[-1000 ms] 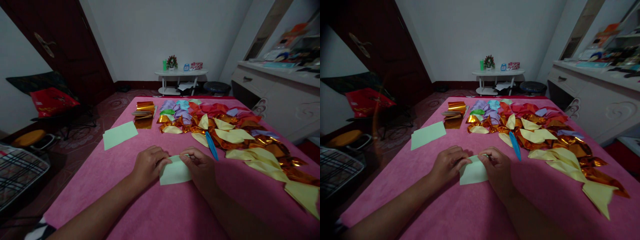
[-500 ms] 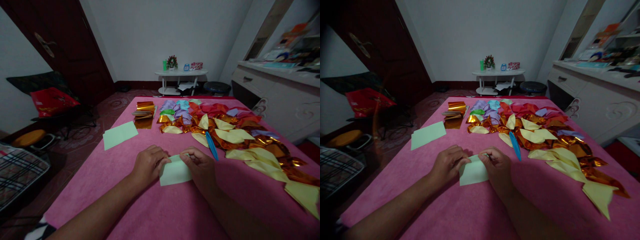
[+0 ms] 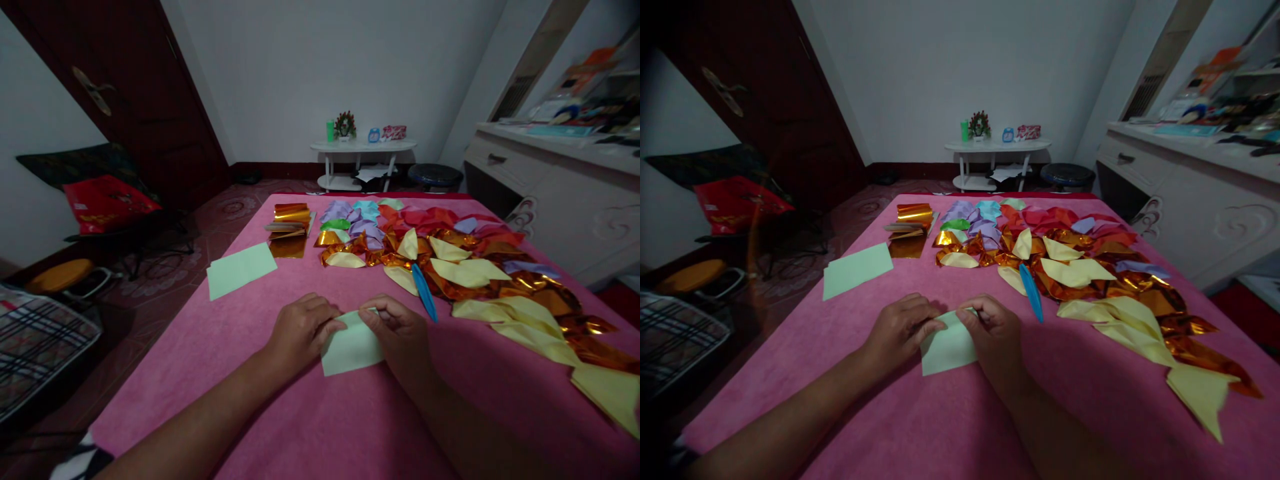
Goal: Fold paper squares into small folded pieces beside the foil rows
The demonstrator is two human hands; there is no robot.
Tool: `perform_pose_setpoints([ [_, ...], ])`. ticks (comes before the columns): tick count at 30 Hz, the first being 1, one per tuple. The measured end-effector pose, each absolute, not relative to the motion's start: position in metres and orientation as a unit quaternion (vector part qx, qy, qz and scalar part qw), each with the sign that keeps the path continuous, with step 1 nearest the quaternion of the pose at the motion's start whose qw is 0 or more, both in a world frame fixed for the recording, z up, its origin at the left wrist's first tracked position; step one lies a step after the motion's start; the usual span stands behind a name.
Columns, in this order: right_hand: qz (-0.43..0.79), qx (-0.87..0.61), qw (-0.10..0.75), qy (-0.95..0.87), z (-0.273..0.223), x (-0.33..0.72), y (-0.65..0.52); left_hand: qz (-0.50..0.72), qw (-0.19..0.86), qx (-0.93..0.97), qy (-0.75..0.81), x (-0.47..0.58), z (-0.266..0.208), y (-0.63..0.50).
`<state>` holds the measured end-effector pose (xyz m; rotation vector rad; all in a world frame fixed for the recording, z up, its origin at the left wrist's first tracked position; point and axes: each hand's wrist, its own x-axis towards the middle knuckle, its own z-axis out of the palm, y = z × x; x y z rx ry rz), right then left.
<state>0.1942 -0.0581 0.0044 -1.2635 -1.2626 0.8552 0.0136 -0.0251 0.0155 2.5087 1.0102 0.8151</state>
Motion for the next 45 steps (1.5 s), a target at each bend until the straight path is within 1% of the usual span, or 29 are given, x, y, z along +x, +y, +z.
perform_pose_setpoints([
  [5, 0.384, -0.525, 0.548, -0.526, 0.0060, 0.1925, -0.0579, 0.271, 0.164, 0.880, 0.355, 0.0136, 0.0152, -0.0262],
  [12, 0.377, -0.518, 0.544, -0.542, 0.0058, 0.1916, -0.0580, 0.276, 0.188, 0.874, 0.353, 0.0143, 0.0150, -0.0283],
  [45, 0.347, -0.503, 0.542, -0.576, 0.0035, 0.1928, -0.0574, 0.269, 0.183, 0.880, 0.346, 0.0148, 0.0148, -0.0305],
])
